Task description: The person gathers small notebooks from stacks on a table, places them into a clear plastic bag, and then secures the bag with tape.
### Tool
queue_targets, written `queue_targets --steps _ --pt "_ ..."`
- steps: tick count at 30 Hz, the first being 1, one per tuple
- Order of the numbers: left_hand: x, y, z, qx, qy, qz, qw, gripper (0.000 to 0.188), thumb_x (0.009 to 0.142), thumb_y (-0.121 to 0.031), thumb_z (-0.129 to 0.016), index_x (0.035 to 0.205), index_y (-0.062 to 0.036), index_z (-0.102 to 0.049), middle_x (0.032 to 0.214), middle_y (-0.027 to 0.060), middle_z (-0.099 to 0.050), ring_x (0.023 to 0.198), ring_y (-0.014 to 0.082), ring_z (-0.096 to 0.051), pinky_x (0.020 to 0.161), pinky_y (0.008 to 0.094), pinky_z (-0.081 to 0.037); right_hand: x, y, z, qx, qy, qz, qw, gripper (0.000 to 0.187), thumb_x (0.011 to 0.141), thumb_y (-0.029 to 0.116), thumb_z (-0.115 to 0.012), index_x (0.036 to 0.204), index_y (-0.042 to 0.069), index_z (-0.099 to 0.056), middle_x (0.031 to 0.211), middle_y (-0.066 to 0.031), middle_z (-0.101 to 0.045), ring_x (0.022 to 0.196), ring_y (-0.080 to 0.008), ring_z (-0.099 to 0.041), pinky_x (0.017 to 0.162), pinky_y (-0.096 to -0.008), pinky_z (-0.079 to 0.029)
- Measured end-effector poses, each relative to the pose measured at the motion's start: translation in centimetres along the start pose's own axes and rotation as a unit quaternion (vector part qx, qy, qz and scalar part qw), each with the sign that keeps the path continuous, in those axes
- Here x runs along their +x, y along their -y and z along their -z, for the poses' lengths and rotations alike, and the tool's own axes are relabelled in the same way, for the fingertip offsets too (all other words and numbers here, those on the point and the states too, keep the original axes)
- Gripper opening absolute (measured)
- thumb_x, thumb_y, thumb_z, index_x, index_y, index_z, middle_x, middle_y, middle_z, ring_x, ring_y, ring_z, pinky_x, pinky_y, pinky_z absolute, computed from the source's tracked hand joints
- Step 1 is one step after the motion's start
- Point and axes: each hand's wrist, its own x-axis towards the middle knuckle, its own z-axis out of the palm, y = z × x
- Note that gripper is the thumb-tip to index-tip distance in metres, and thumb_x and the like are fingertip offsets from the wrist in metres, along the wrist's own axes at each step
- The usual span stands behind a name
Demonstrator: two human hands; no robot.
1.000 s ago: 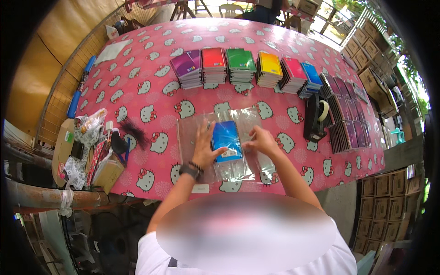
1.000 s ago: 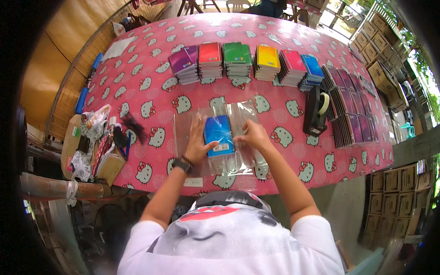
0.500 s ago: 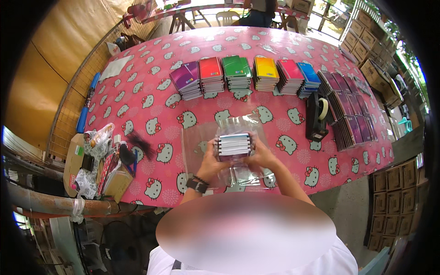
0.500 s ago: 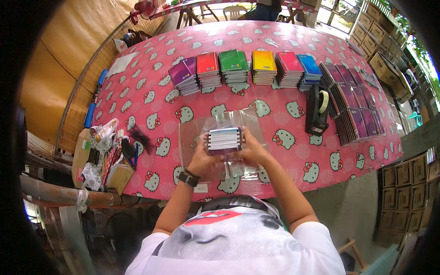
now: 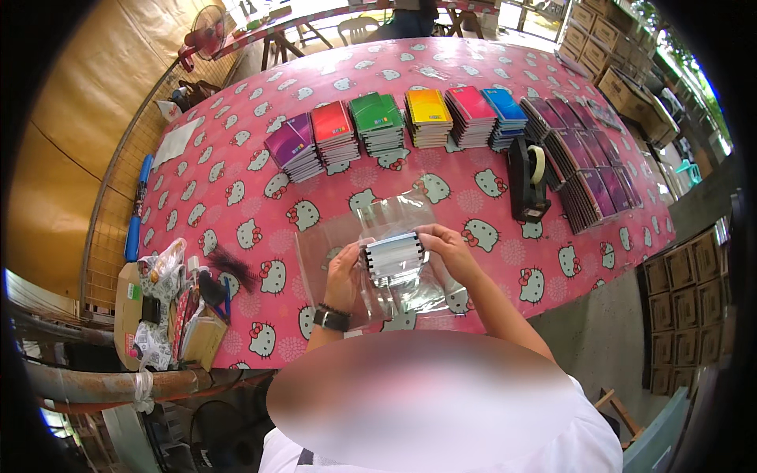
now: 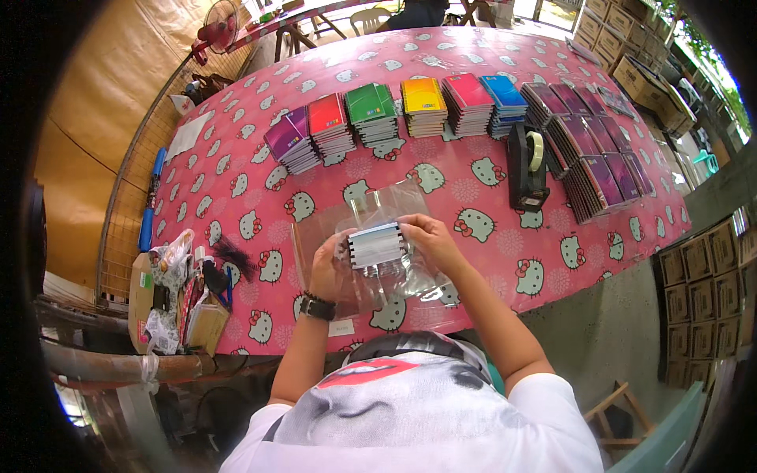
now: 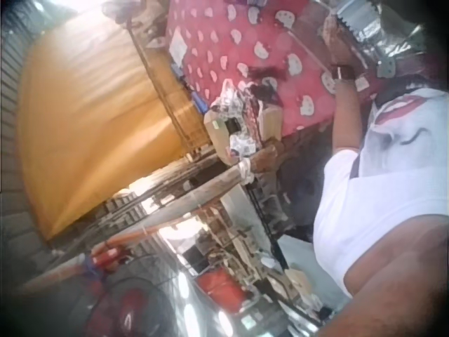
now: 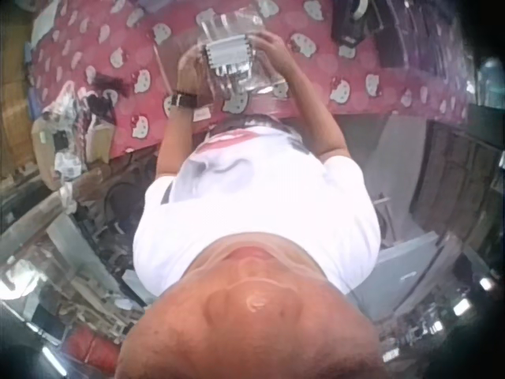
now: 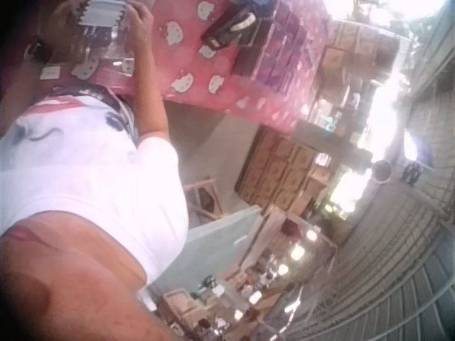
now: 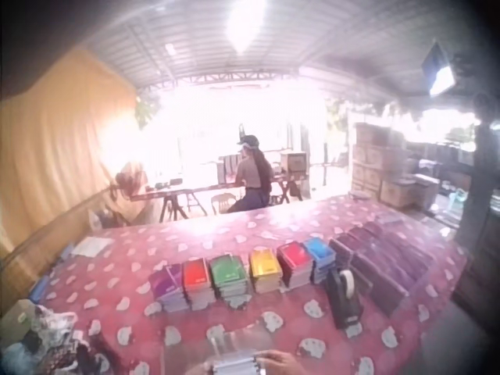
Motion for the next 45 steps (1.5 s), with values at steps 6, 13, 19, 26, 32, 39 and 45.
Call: queue_targets --steps 6,13,19,26,32,39,45 --pt "1.4 1.4 -1.4 0.207 -0.074 -0.066 0.973 0.013 0.085 -0.012 -0.062 0.089 -0.0005 -0.063 0.086 0.0019 -0.063 0.08 0.0065 -0.056 0.074 0.0213 -0.045 0.9 -1.5 -2.8 0.082 -0.073 0.052 0.993 0.006 0.084 0.011 -0.056 0.083 0.006 -0.054 0.085 -0.0017 -0.058 0.076 -0.0065 -0.051 0.072 -0.0212 -0.041" --pt "0.4 1.9 -0.7 0.079 -0.056 -0.013 0.995 0.015 0.084 -0.012 -0.059 0.095 -0.0018 -0.058 0.09 0.0026 -0.061 0.079 0.0079 -0.056 0.073 0.0227 -0.046 0.1 -2.6 -3.5 0.107 -0.044 0.052 0.992 0.003 0.082 0.008 -0.053 0.081 0.006 -0.051 0.088 -0.003 -0.057 0.078 -0.0083 -0.051 0.073 -0.0226 -0.042" --pt "1.1 1.9 0.4 0.168 -0.095 -0.113 0.975 0.021 0.084 -0.012 -0.056 0.103 -0.0038 -0.054 0.105 0.0077 -0.057 0.095 0.0146 -0.056 0.081 0.0292 -0.047 0.3 -1.6 -3.6 0.006 -0.074 0.09 0.993 0.013 0.083 0.011 -0.05 0.093 0.005 -0.053 0.101 -0.0057 -0.055 0.09 -0.0106 -0.05 0.082 -0.024 -0.039" --pt "-5.0 -1.8 1.8 0.527 -0.064 -0.353 0.771 0.042 0.078 -0.012 -0.051 0.119 -0.0037 -0.049 0.122 0.013 -0.05 0.12 0.028 -0.04 0.102 0.041 -0.03 -4.0 2.6 1.2 -0.341 0.049 0.289 0.893 0.037 0.063 0.009 -0.052 0.1 0.005 -0.061 0.109 -0.0086 -0.058 0.107 -0.0233 -0.046 0.096 -0.0359 -0.032" --pt "-5.9 0.1 -0.6 0.691 0.043 -0.32 0.647 0.058 0.068 -0.011 -0.057 0.124 -0.0048 -0.048 0.133 0.0145 -0.042 0.129 0.0383 -0.027 0.105 0.0478 -0.022 -3.3 2.1 -0.3 -0.47 0.153 0.296 0.818 0.06 0.054 0.007 -0.051 0.113 0.016 -0.062 0.131 -0.0031 -0.049 0.124 -0.0321 -0.034 0.103 -0.0432 -0.025" --pt "-4.3 -1.6 -1.5 0.686 0.092 -0.318 0.648 0.066 0.062 -0.014 -0.066 0.126 -0.0138 -0.047 0.135 0.0104 -0.04 0.132 0.0367 -0.02 0.107 0.0514 -0.013 -1.7 2.1 -0.4 -0.463 0.226 0.259 0.817 0.065 0.051 0.021 -0.059 0.115 0.022 -0.062 0.14 -0.0039 -0.038 0.129 -0.0353 -0.026 0.106 -0.0479 -0.017" --pt "-2.4 -5.7 -5.4 0.707 0.21 -0.356 0.574 0.047 0.063 -0.029 -0.076 0.102 -0.0115 -0.057 0.109 0.0067 -0.058 0.112 0.0327 -0.047 0.107 0.0517 -0.008 -1.5 2.4 0.0 -0.462 0.245 0.227 0.822 0.067 0.05 0.022 -0.063 0.117 0.026 -0.06 0.142 -0.0033 -0.036 0.13 -0.0361 -0.024 0.106 -0.0503 -0.015"
